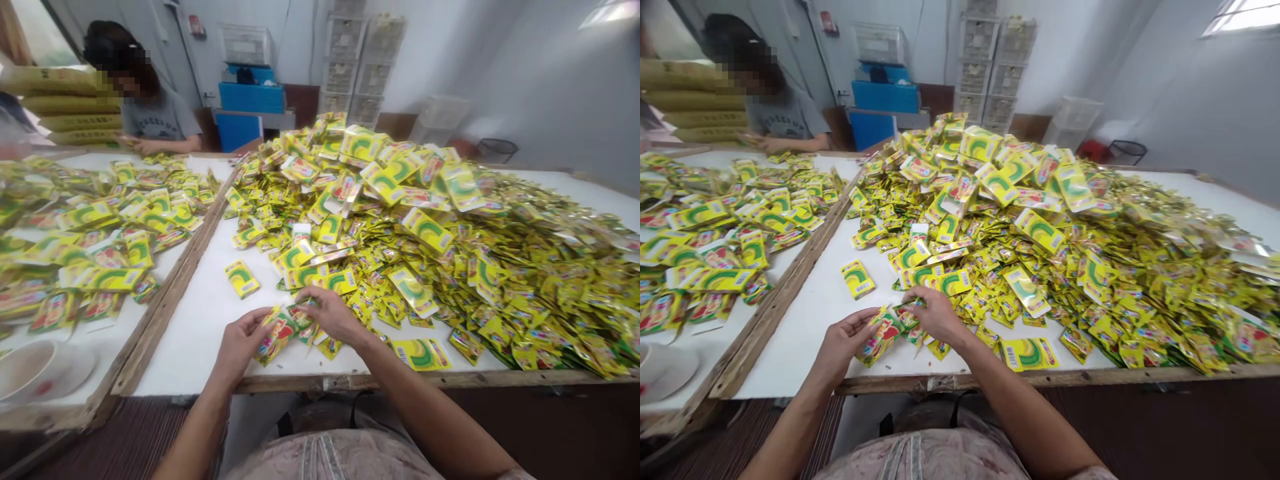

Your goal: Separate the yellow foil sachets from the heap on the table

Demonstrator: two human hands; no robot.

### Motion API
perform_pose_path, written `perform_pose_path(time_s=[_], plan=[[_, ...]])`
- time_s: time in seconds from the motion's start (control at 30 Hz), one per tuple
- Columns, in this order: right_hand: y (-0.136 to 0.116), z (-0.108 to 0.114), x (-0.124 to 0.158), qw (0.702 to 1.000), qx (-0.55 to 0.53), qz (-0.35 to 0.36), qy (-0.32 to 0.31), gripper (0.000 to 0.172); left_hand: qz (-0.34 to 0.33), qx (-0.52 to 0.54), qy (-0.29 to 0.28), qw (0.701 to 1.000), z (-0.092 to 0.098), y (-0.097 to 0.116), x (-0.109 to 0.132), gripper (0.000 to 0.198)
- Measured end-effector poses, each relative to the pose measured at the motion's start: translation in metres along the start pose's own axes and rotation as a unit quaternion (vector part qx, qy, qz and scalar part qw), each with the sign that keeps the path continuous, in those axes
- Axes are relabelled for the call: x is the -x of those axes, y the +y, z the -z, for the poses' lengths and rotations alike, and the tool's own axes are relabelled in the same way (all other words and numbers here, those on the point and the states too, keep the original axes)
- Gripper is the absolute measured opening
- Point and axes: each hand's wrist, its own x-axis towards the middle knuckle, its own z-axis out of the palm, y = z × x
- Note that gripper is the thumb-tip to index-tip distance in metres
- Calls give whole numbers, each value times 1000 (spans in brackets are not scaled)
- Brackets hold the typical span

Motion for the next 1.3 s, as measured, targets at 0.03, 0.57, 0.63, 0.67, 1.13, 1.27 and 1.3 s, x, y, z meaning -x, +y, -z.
perform_pose_path(time_s=[0.03, 0.57, 0.63, 0.67, 1.13, 1.27, 1.3], plan=[[0, 1, 2, 1000, -5, 2, 16, 8, -2, -2, -8, 1000, -2, 0, 1, 50], [-6, 16, 31, 995, 70, 30, -60, 16, 73, 29, -89, 993, -24, 3, 13, 33], [-4, 19, 39, 994, 83, 10, -66, 20, 89, 31, -101, 990, -31, 1, 13, 34], [-3, 20, 42, 994, 96, 13, -58, 24, 93, 33, -104, 990, -36, 0, 13, 35], [76, 72, 61, 878, 452, -41, 151, 23, 91, 108, -82, 987, -60, 0, 4, 48], [67, 67, 58, 927, 312, -31, 205, 25, 78, 89, -54, 991, -52, -1, 6, 49], [60, 63, 56, 943, 251, -50, 214, 27, 77, 85, -50, 992, -51, -1, 6, 49]])
